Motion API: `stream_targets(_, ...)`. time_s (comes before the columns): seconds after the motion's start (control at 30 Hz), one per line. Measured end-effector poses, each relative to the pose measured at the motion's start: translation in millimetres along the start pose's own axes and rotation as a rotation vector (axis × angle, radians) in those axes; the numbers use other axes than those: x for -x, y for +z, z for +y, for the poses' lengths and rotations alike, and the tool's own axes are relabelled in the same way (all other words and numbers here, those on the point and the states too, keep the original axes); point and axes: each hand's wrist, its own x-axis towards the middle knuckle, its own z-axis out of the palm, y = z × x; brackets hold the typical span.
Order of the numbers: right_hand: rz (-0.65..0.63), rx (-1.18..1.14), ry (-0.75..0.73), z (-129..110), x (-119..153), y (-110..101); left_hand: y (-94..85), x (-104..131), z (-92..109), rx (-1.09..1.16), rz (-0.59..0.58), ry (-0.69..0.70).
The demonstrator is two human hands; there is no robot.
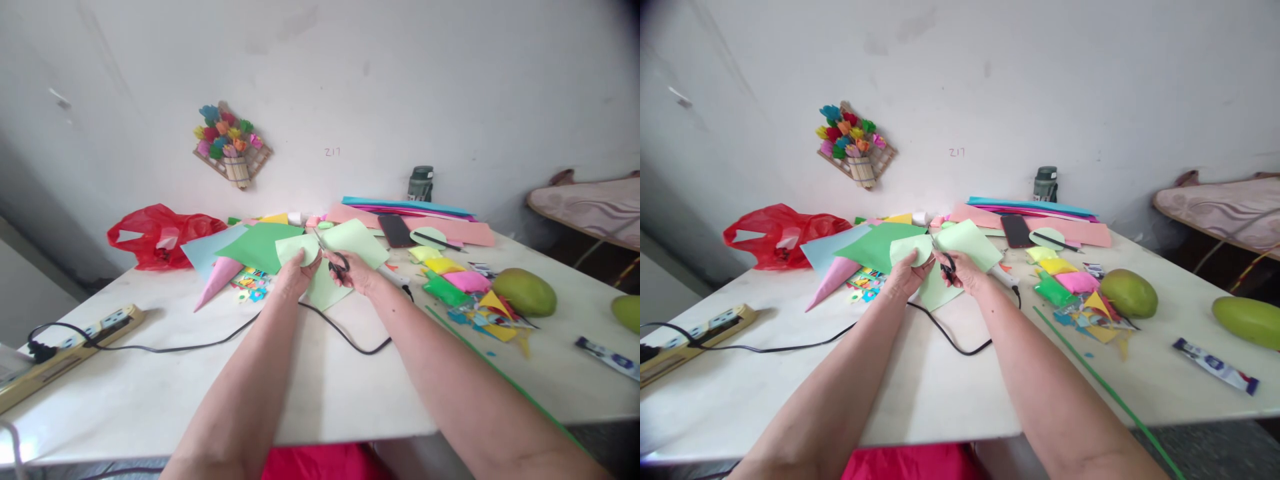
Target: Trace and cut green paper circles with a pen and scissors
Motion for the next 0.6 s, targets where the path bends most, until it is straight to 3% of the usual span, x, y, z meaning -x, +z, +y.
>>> stream_targets(0.6,0.030,0.025,0.000,-0.3,-3.3,-2.9,0.0,2.4,-0.2,-0.096,-0.031,-0.039)
